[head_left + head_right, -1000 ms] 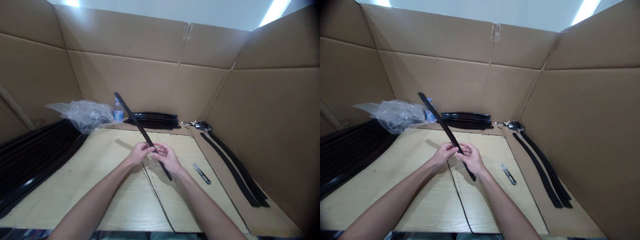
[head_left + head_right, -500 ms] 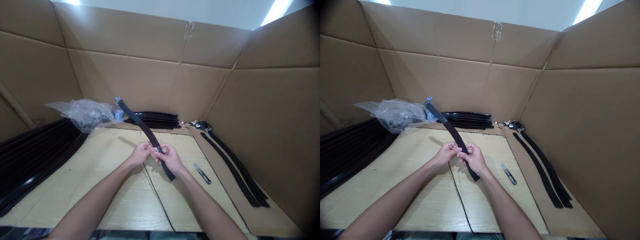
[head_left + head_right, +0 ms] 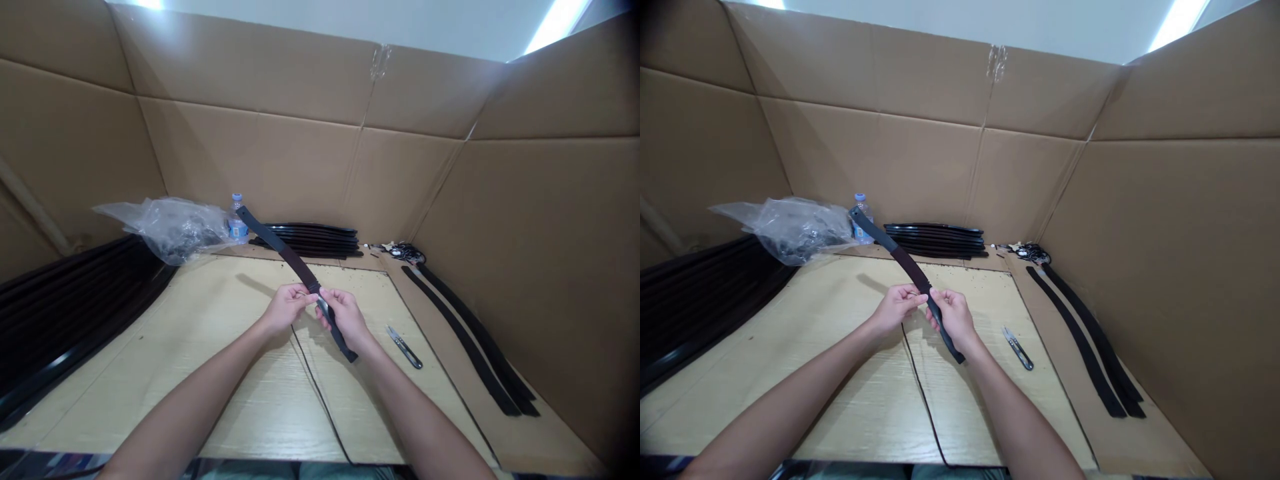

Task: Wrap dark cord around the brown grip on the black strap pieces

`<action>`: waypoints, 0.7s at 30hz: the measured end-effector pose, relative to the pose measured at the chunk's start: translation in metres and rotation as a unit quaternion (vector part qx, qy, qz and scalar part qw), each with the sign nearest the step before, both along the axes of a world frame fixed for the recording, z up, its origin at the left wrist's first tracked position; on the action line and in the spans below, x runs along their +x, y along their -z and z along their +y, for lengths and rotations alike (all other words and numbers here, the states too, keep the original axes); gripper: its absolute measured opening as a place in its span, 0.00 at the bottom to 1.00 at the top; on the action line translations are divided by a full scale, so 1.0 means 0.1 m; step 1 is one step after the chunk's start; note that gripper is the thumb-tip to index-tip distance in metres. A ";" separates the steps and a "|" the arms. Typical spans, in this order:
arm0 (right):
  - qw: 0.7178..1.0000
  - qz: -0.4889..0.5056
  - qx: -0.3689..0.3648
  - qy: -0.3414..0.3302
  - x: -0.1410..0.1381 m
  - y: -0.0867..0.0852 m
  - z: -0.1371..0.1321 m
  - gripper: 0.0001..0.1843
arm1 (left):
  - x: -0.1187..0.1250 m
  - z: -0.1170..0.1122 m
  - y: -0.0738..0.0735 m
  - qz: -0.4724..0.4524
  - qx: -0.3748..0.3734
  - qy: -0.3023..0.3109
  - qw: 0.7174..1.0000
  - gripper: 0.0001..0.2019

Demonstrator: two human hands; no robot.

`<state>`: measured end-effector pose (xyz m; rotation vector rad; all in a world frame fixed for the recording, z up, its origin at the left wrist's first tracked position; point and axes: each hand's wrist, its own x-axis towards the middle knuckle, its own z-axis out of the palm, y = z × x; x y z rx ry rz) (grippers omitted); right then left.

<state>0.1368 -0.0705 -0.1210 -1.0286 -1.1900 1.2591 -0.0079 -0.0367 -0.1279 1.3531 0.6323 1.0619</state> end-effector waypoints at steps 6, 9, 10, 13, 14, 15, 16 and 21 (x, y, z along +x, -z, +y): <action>0.999 -0.017 -0.030 0.024 -0.02 -0.06 -0.02 0.24 | 0.01 -0.01 -0.01 0.001 -0.014 -0.037 0.999 0.12; 0.999 -0.020 -0.037 0.028 -0.03 -0.07 -0.03 0.25 | 0.02 -0.02 -0.01 0.002 -0.016 -0.048 0.999 0.13; 0.999 -0.023 -0.037 0.028 -0.03 -0.07 -0.03 0.25 | 0.02 -0.02 0.00 0.003 -0.016 -0.050 0.999 0.14; 0.999 -0.023 -0.031 0.027 -0.03 -0.05 -0.03 0.24 | 0.01 -0.01 0.02 0.003 -0.021 -0.045 0.999 0.13; 0.999 -0.018 -0.023 0.022 -0.02 -0.04 -0.02 0.23 | 0.00 0.00 0.03 0.001 -0.023 -0.044 0.999 0.13; 1.000 -0.010 -0.014 0.014 -0.02 -0.03 -0.02 0.22 | -0.01 0.01 0.04 -0.001 -0.024 -0.044 0.999 0.13; 1.000 0.002 -0.005 0.003 -0.01 -0.02 -0.01 0.22 | -0.02 0.02 0.05 -0.003 -0.025 -0.048 0.999 0.14; 0.998 0.025 0.034 -0.040 0.01 -0.01 0.00 0.17 | -0.08 0.09 0.10 0.011 -0.025 -0.084 0.996 0.17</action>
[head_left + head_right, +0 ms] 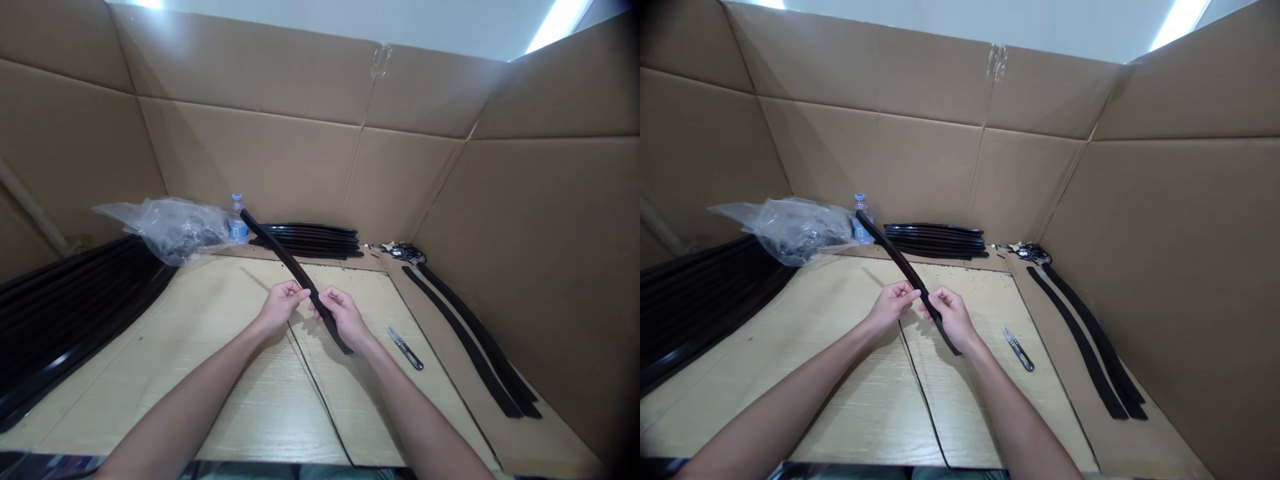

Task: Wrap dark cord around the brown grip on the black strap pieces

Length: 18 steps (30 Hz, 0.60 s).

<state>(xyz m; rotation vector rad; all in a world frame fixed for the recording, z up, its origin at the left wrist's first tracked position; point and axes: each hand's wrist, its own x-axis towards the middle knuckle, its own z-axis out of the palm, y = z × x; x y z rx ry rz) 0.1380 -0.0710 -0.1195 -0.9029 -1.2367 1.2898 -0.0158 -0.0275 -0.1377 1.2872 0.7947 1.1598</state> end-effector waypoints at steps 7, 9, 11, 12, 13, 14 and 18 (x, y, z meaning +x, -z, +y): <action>0.999 -0.033 -0.022 -0.013 0.02 0.07 0.03 0.19 | -0.04 0.04 -0.01 0.010 0.000 0.028 1.000 0.15; 0.999 -0.042 -0.029 -0.017 0.05 0.08 0.04 0.17 | -0.06 0.04 -0.03 0.012 0.001 0.029 1.000 0.15; 0.998 -0.049 -0.034 -0.032 0.08 0.08 0.05 0.16 | -0.07 0.04 -0.04 0.010 0.000 0.032 0.999 0.14; 0.997 -0.053 -0.035 -0.041 0.09 0.07 0.05 0.16 | -0.07 0.04 -0.04 0.007 -0.003 0.038 0.999 0.14; 0.997 -0.058 -0.035 -0.046 0.10 0.07 0.05 0.16 | -0.07 0.05 -0.04 0.003 -0.005 0.046 0.999 0.14; 0.996 -0.062 -0.031 -0.049 0.11 0.06 0.05 0.16 | -0.07 0.05 -0.03 -0.003 -0.006 0.055 0.998 0.14; 0.996 -0.051 -0.024 -0.068 0.11 0.02 0.00 0.16 | -0.06 0.06 0.02 -0.031 -0.005 0.086 0.996 0.15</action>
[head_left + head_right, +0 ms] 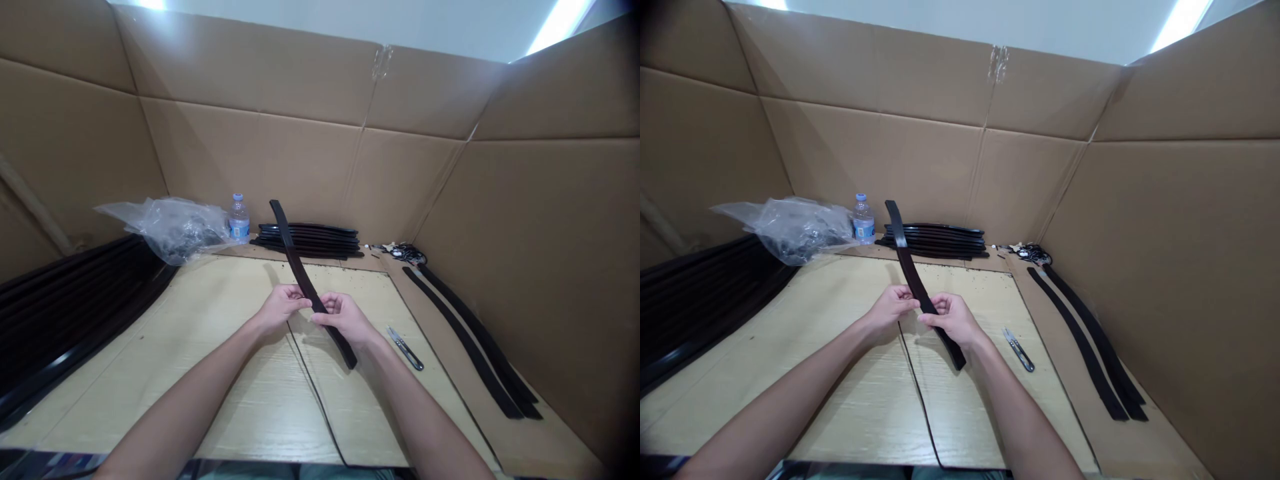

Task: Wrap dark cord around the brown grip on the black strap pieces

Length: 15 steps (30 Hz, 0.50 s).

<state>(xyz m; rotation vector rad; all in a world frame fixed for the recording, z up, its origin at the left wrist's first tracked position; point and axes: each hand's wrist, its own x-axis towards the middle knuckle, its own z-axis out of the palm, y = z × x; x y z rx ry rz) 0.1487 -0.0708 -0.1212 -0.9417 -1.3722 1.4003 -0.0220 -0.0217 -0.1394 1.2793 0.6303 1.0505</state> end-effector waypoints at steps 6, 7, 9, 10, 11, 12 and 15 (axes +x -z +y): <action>0.995 0.030 -0.012 -0.090 -0.01 -0.06 -0.08 0.20 | -0.01 -0.03 0.04 0.002 0.008 0.072 0.997 0.13; 0.994 0.034 -0.011 -0.099 -0.01 -0.07 -0.09 0.20 | 0.00 -0.04 0.05 0.002 0.009 0.074 0.997 0.13; 0.993 0.043 -0.012 -0.113 0.01 -0.09 -0.09 0.20 | 0.01 -0.05 0.05 0.004 0.013 0.059 0.998 0.14; 0.992 0.045 -0.011 -0.116 0.01 -0.09 -0.08 0.20 | 0.02 -0.06 0.05 0.005 0.016 0.046 0.999 0.14; 0.992 0.045 -0.009 -0.115 0.02 -0.09 -0.08 0.20 | 0.02 -0.06 0.04 0.005 0.018 0.033 0.999 0.14; 0.993 0.042 -0.006 -0.111 0.02 -0.09 -0.08 0.20 | 0.03 -0.07 0.04 0.005 0.019 0.023 1.000 0.14; 0.995 0.024 0.015 -0.090 0.01 -0.07 -0.06 0.19 | 0.05 -0.07 0.02 0.002 0.012 0.014 1.000 0.15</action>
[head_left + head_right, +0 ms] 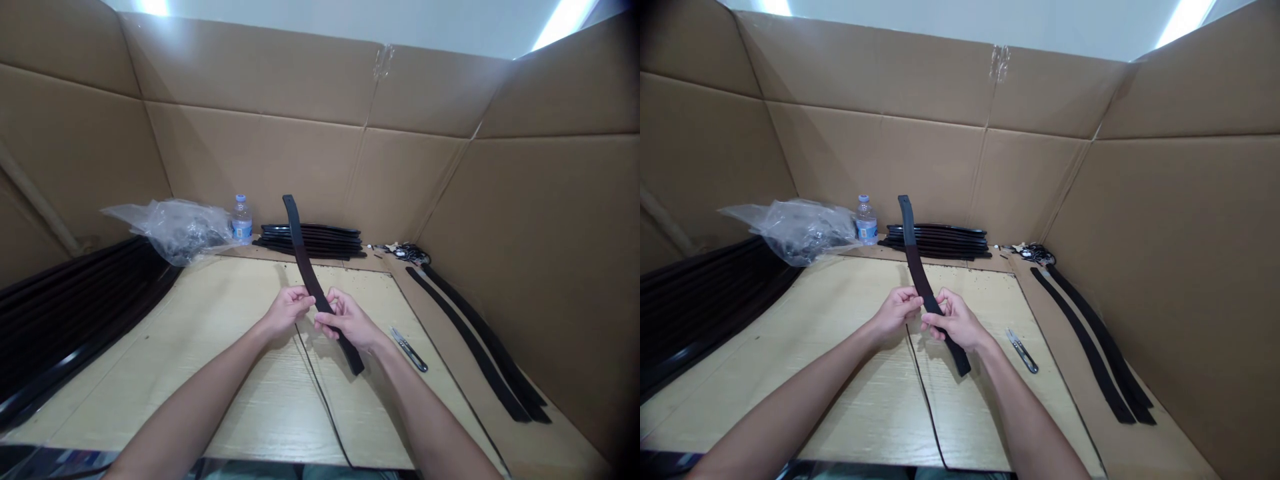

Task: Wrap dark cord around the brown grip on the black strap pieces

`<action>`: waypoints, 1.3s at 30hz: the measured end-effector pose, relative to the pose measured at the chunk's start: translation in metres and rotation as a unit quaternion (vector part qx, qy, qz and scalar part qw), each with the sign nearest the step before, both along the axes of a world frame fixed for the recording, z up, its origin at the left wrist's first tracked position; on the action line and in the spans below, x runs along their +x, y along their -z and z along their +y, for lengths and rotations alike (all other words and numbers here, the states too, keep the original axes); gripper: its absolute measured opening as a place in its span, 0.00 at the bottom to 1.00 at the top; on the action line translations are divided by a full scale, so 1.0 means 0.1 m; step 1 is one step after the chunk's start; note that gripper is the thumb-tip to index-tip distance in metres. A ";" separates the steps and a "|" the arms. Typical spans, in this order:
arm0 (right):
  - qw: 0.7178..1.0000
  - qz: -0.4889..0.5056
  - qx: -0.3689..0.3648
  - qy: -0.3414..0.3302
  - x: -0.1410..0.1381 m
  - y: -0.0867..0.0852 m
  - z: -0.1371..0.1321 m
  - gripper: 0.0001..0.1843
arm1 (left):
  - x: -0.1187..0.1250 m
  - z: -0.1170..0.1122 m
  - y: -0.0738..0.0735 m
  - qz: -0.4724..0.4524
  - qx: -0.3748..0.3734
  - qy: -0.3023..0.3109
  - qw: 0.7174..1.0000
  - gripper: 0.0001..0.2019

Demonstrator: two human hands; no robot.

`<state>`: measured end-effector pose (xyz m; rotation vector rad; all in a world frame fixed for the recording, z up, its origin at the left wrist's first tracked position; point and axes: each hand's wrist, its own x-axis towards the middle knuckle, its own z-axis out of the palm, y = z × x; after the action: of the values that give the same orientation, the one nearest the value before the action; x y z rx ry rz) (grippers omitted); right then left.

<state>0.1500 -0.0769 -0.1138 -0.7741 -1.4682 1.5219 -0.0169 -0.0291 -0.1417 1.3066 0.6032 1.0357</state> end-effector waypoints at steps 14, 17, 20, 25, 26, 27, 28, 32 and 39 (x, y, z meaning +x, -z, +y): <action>0.993 0.054 -0.044 0.093 -0.06 0.04 0.04 0.13 | -0.03 0.07 0.06 0.032 0.009 -0.116 0.993 0.17; 0.989 0.073 -0.056 0.117 -0.10 0.12 0.07 0.15 | -0.01 0.07 0.04 0.040 0.015 -0.113 0.993 0.15; 0.986 0.082 -0.052 0.137 -0.14 0.18 0.09 0.23 | 0.02 0.06 0.04 0.025 0.008 -0.095 0.995 0.14; 0.988 0.050 -0.049 0.141 -0.20 0.16 0.07 0.24 | 0.03 0.05 0.04 0.006 -0.012 -0.089 0.996 0.14; 0.989 0.041 -0.042 0.139 -0.22 0.15 0.06 0.21 | 0.03 0.04 0.04 0.004 -0.014 -0.093 0.996 0.14; 0.989 0.035 -0.036 0.139 -0.23 0.15 0.05 0.18 | 0.02 0.04 0.03 0.001 -0.017 -0.097 0.995 0.15; 0.989 0.030 -0.030 0.141 -0.24 0.14 0.03 0.17 | 0.02 0.03 0.03 -0.001 -0.021 -0.097 0.995 0.16; 0.988 0.034 -0.016 0.150 -0.28 0.16 0.01 0.18 | 0.01 0.02 0.01 -0.011 -0.034 -0.086 0.996 0.15; 0.985 0.064 0.022 0.160 -0.25 0.20 0.08 0.14 | -0.01 0.05 0.01 -0.013 -0.009 -0.112 0.994 0.17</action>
<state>0.1253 -0.0686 -0.1341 -0.8258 -1.2143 1.2664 -0.0182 -0.0236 -0.1427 1.2272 0.7506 1.2243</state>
